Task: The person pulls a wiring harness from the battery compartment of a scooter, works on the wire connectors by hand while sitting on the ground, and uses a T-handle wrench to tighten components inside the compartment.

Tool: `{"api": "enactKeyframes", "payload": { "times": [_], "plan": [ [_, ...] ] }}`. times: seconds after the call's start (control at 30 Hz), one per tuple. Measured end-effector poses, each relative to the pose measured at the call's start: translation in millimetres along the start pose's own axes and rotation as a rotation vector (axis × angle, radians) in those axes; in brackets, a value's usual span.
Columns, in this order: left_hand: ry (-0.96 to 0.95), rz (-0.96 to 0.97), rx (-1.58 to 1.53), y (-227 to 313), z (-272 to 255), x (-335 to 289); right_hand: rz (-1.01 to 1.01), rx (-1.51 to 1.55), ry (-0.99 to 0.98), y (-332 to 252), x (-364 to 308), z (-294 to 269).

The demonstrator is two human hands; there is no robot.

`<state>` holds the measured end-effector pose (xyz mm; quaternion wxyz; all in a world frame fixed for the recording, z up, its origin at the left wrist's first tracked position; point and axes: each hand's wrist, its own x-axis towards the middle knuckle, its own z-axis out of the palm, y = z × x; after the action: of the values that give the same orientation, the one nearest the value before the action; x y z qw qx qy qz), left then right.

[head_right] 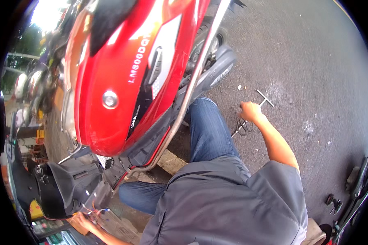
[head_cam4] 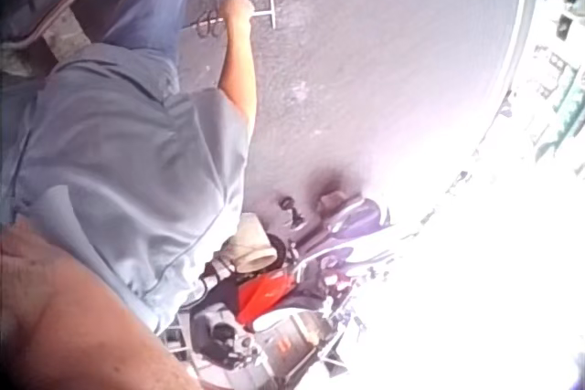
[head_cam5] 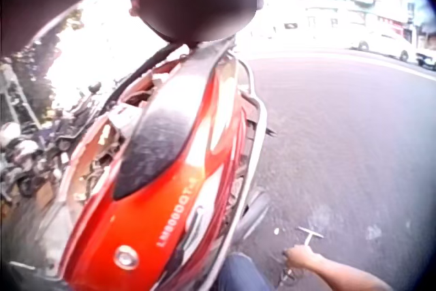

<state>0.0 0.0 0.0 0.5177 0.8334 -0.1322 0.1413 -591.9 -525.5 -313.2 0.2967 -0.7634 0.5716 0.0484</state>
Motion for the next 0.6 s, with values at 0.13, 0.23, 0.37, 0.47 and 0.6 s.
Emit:
{"api": "enactKeyframes", "payload": {
  "times": [0.13, 0.23, 0.37, 0.47, 0.6],
  "plan": [
    [0.066, -0.252, 0.033, -95, -20, -53, -0.224, 0.505, 0.120, -33, 3, -52],
    [0.161, -0.415, 0.075, -158, -59, -62, -0.364, 0.551, 0.204, -80, 5, -69],
    [0.058, -0.606, -0.049, -191, -63, -119, -0.471, 0.766, 0.218, -123, -4, -89],
    [0.222, -0.676, 0.088, -245, -78, -179, -0.394, 0.942, 0.176, -141, -29, -114],
    [0.231, -0.886, 0.144, -300, -85, -283, -0.346, 0.956, 0.373, -151, -44, -130]
  ]
}}
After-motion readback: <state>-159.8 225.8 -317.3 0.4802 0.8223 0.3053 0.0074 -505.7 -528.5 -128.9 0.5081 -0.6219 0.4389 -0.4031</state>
